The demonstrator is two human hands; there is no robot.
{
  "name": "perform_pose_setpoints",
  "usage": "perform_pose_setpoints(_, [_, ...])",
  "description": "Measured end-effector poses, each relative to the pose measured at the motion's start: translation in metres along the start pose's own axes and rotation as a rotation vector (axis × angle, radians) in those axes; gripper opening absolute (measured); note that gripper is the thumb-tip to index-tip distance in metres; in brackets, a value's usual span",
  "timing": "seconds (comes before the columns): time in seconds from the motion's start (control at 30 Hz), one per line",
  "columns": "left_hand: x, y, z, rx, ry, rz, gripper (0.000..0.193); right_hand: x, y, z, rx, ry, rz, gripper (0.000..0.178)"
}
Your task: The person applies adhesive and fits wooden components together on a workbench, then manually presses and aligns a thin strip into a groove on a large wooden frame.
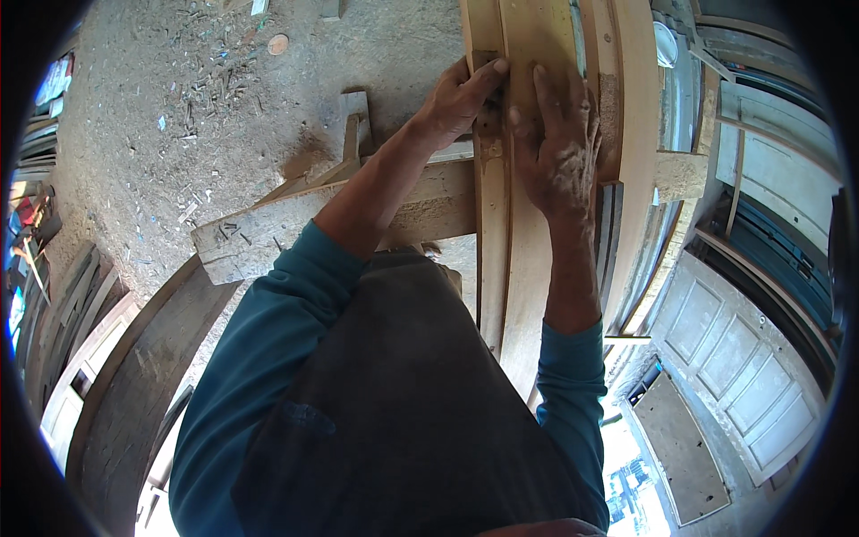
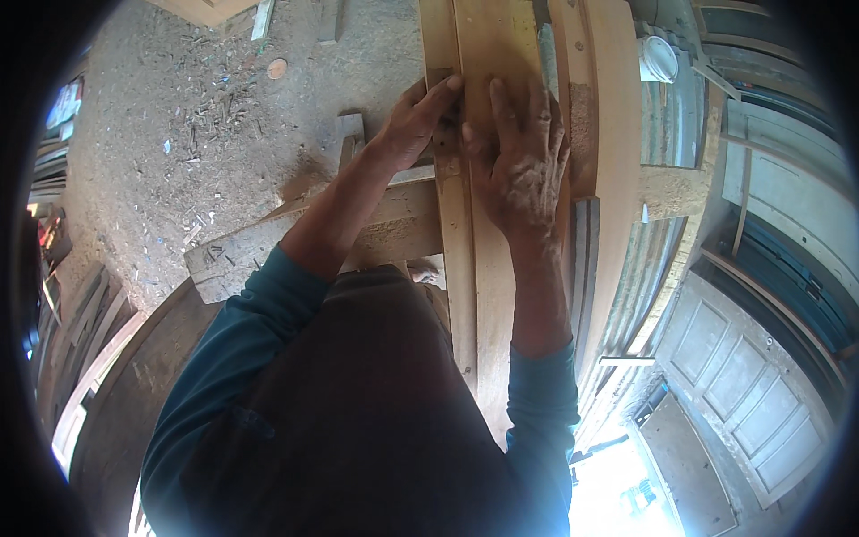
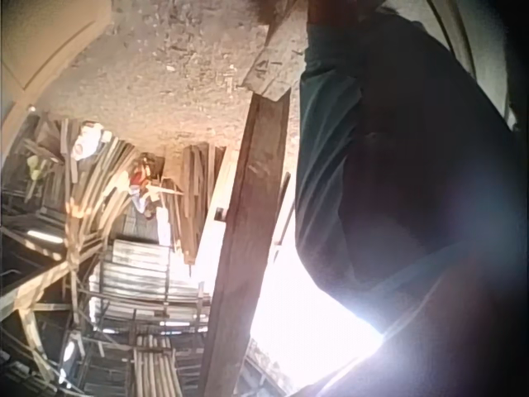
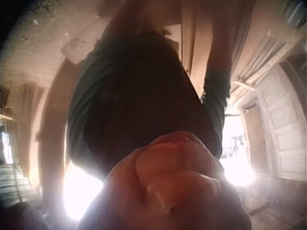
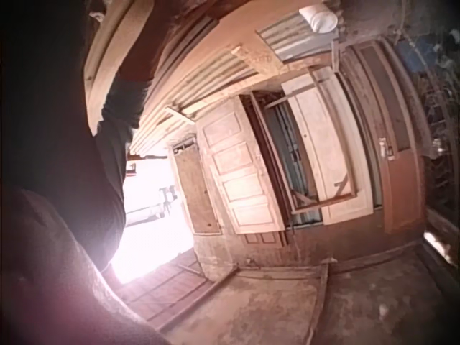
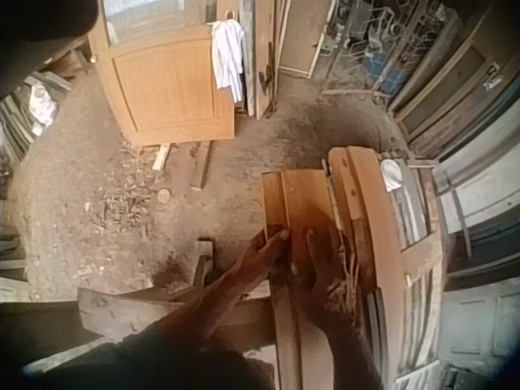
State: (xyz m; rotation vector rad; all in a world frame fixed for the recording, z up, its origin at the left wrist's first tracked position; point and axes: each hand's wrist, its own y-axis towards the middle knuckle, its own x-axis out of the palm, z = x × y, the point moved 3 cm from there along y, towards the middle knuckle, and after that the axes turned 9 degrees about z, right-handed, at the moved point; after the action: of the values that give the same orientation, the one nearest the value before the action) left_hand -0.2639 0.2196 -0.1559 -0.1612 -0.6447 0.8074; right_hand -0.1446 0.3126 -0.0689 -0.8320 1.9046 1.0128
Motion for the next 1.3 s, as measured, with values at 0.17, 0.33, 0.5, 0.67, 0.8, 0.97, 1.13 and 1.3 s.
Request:
perform_pose_setpoints(0.17, [0.002, 0.000, 0.001, 0.010, 0.003, 0.005, 0.059, -0.002, 0.001, 0.005, 0.043, 0.095, 0.063, 0.060])
perform_pose_setpoints(0.33, [-0.001, -0.001, 0.001, -0.014, 0.032, -0.006, 0.061, 0.001, 0.000, 0.005, -0.022, 0.014, -0.005, 0.063])
perform_pose_setpoints(0.5, [0.000, 0.000, 0.000, 0.007, 0.026, -0.023, 0.063, -0.003, 0.011, 0.011, 0.010, 0.054, 0.014, 0.068])
perform_pose_setpoints(0.67, [0.004, -0.002, 0.002, 0.074, -0.009, -0.045, 0.070, -0.006, 0.007, 0.028, -0.088, 0.070, -0.124, 0.073])
perform_pose_setpoints(0.8, [0.003, 0.000, -0.001, 0.052, -0.011, -0.015, 0.071, -0.016, 0.014, 0.027, -0.131, -0.018, -0.150, 0.078])
perform_pose_setpoints(0.97, [0.001, 0.000, -0.001, 0.026, 0.009, -0.082, 0.069, -0.016, 0.001, 0.024, -0.162, -0.151, -0.234, 0.084])
perform_pose_setpoints(1.13, [0.003, 0.000, -0.001, 0.063, -0.038, -0.041, 0.072, -0.010, 0.008, 0.034, -0.165, -0.116, -0.194, 0.087])
perform_pose_setpoints(1.3, [0.002, 0.004, -0.003, 0.107, -0.013, -0.028, 0.072, -0.012, 0.016, 0.037, -0.188, -0.147, -0.262, 0.089])
